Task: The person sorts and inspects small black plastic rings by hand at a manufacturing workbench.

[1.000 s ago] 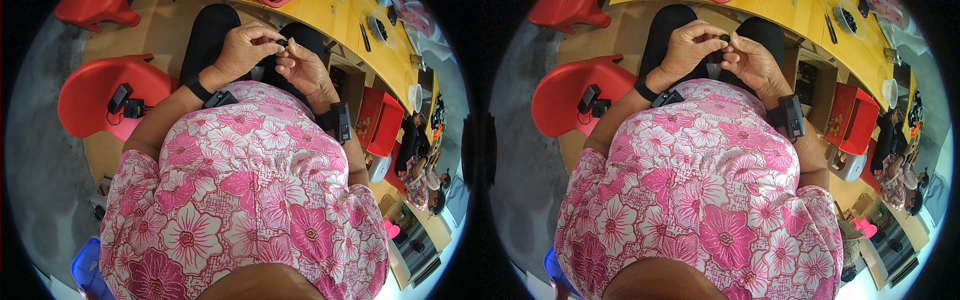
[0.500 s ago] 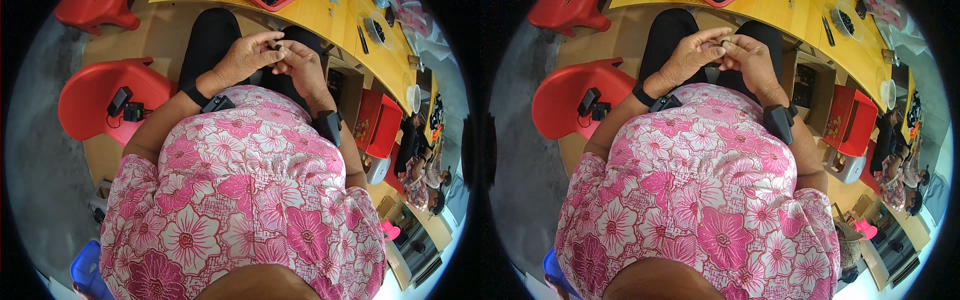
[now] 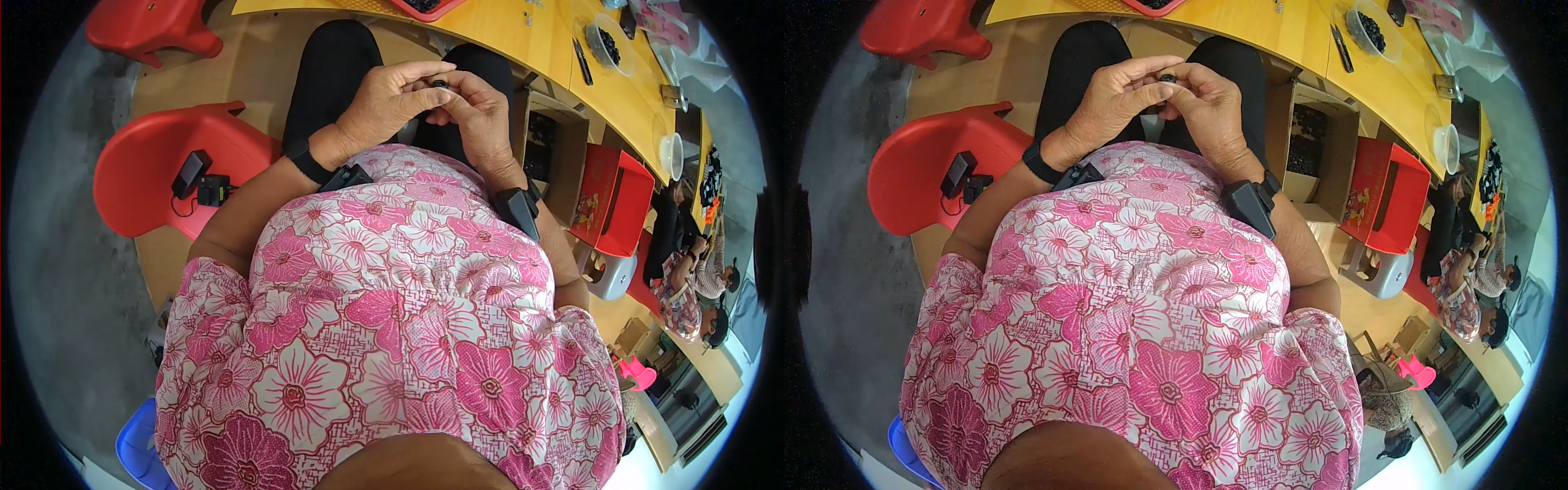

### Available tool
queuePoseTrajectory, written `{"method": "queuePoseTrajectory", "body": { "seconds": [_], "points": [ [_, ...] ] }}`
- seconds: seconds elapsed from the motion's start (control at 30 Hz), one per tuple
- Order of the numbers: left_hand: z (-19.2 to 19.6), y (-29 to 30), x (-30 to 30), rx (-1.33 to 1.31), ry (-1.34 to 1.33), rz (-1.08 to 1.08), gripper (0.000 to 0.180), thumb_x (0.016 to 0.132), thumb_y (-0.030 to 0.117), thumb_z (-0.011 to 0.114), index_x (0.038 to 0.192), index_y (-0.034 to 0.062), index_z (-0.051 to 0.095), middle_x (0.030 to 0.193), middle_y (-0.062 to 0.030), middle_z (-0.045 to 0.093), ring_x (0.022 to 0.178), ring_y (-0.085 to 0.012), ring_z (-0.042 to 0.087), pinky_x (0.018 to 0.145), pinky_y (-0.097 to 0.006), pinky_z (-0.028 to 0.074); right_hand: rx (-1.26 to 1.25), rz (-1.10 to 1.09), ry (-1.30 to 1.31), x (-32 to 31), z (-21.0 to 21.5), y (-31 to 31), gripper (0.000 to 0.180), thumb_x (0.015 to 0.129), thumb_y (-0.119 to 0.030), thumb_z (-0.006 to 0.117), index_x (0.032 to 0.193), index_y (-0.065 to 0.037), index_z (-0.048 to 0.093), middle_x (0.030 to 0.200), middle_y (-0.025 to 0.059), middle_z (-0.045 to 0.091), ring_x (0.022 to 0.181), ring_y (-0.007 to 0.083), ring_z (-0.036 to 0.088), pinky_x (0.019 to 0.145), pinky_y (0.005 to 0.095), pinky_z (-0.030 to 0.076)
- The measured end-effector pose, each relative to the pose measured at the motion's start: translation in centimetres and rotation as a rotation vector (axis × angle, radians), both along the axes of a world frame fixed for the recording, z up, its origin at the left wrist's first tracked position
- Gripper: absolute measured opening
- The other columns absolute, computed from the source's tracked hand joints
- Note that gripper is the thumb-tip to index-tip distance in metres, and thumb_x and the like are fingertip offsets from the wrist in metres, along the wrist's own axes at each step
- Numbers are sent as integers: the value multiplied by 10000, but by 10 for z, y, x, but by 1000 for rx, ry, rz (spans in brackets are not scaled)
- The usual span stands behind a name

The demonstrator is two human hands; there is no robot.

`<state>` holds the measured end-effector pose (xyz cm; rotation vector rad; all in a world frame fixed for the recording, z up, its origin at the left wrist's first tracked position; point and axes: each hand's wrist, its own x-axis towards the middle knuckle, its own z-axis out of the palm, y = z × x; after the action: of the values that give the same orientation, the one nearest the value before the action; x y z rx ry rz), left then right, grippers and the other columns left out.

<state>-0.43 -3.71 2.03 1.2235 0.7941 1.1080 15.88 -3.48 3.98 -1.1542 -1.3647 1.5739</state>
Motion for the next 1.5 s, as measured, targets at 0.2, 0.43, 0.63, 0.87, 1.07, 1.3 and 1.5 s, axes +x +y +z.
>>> {"method": "queuePoseTrajectory", "body": {
  "seconds": [0.2,0.43,0.63,0.87,1.07,1.3,1.5],
  "points": [
    [-1,0,2,6,36,29,375,861,161,658,1191,2,580,917,-57,677,779,-71,623,696,-191,517,-60,-58,77,-2,-1,-1,158,885,-64,567,1010,21,612,850,55,637,668,101,590,633,237,517],
    [3,2,-3,99,176,64,259,855,82,645,1106,21,633,899,-23,657,775,-63,604,702,-199,508,-470,72,613,12,-5,11,215,891,-188,610,977,9,599,766,12,547,595,86,487,618,271,508],
    [2,6,-7,134,249,90,212,853,98,649,1050,20,660,881,-36,675,796,-73,620,711,-200,512,-622,129,764,14,-10,12,218,899,-224,607,952,-13,594,731,-10,494,587,82,429,636,296,473],
    [0,7,-9,141,238,82,213,858,115,648,1048,20,661,877,-51,679,755,-85,638,668,-203,534,-653,154,740,16,-12,14,213,909,-230,594,957,-22,598,755,15,542,593,85,480,650,312,510],
    [0,6,-9,189,266,109,218,863,123,641,1052,17,659,874,-51,668,765,-85,635,664,-209,537,-663,151,678,16,-9,14,186,938,-245,542,960,-64,576,801,23,545,605,84,442,650,284,465],
    [1,5,-8,160,227,128,221,859,166,639,1037,40,679,893,-60,678,766,-108,632,680,-225,511,-725,199,858,13,-15,15,221,934,-223,547,996,-18,600,822,42,591,649,100,548,670,304,539],
    [-1,6,-7,-43,94,-1,361,929,216,552,1211,-10,562,966,-50,627,823,-83,603,719,-212,509,-528,111,634,9,-12,17,194,924,-187,562,997,-12,602,816,42,602,663,118,582,639,269,533]
  ]
}}
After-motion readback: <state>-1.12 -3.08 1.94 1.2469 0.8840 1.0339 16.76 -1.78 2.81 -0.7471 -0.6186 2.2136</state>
